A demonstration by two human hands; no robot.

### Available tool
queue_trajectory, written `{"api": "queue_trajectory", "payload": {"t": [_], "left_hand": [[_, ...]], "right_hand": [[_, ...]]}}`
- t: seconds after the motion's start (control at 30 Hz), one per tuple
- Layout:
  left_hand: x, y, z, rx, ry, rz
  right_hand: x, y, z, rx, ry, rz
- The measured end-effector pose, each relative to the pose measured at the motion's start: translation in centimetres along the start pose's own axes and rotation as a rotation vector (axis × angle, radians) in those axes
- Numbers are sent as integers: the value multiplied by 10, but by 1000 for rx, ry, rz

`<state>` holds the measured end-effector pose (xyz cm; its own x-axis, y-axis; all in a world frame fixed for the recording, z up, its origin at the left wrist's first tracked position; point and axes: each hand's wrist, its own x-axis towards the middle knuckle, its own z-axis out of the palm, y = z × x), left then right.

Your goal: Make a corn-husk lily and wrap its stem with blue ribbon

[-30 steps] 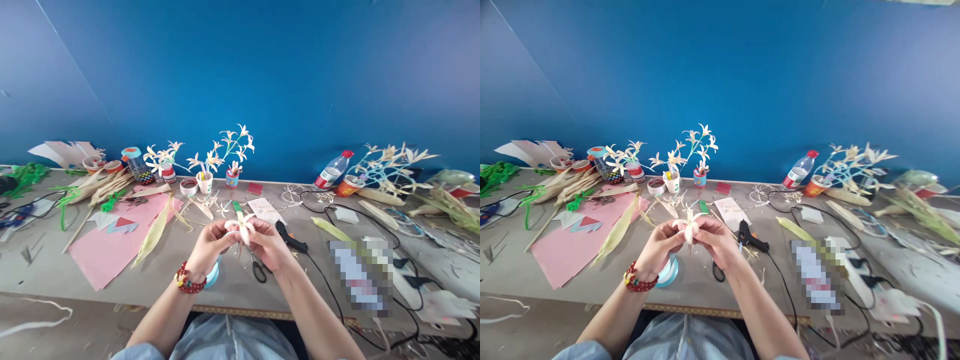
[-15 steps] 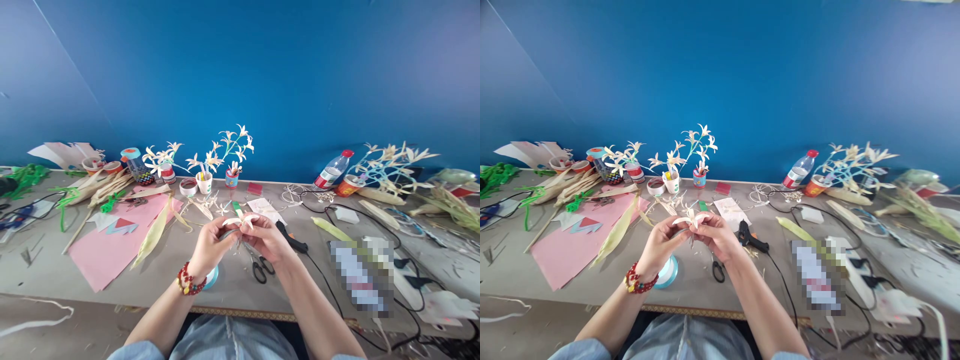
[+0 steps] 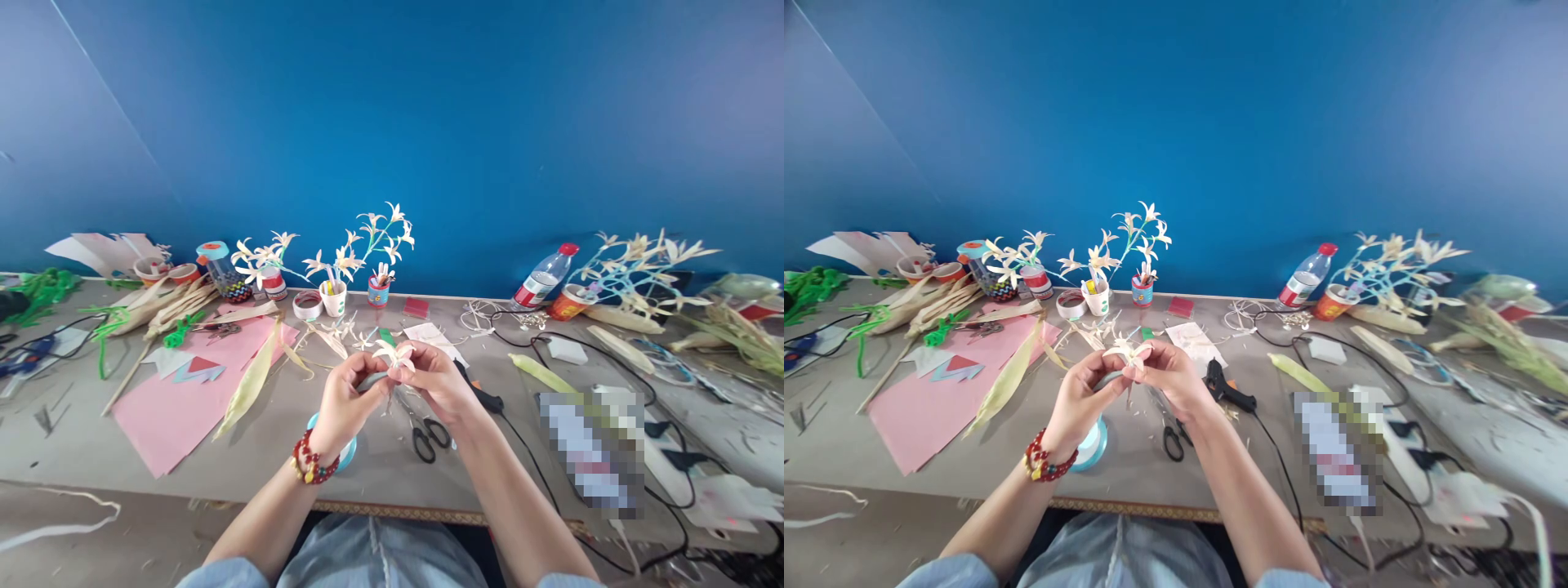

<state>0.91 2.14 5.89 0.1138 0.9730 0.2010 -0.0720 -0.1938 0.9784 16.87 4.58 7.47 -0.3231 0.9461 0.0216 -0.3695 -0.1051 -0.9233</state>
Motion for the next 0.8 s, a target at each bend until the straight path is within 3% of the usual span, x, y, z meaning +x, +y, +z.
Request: {"api": "queue_trajectory", "payload": {"t": [0.3,0.5,0.63,0.8], "left_hand": [[-1,-1,2,75,78,44],[1,1,1,-252,85,-147],[2,1,-2,-404,40,-213],[1,2,-3,-459,13,-230]], "right_hand": [[1,-4,6,-54,44,-2],[-6,-3,2,-20,-67,12],[-17,6,3,-137,15,-38],[-28,14,11,-277,19,-115]]}}
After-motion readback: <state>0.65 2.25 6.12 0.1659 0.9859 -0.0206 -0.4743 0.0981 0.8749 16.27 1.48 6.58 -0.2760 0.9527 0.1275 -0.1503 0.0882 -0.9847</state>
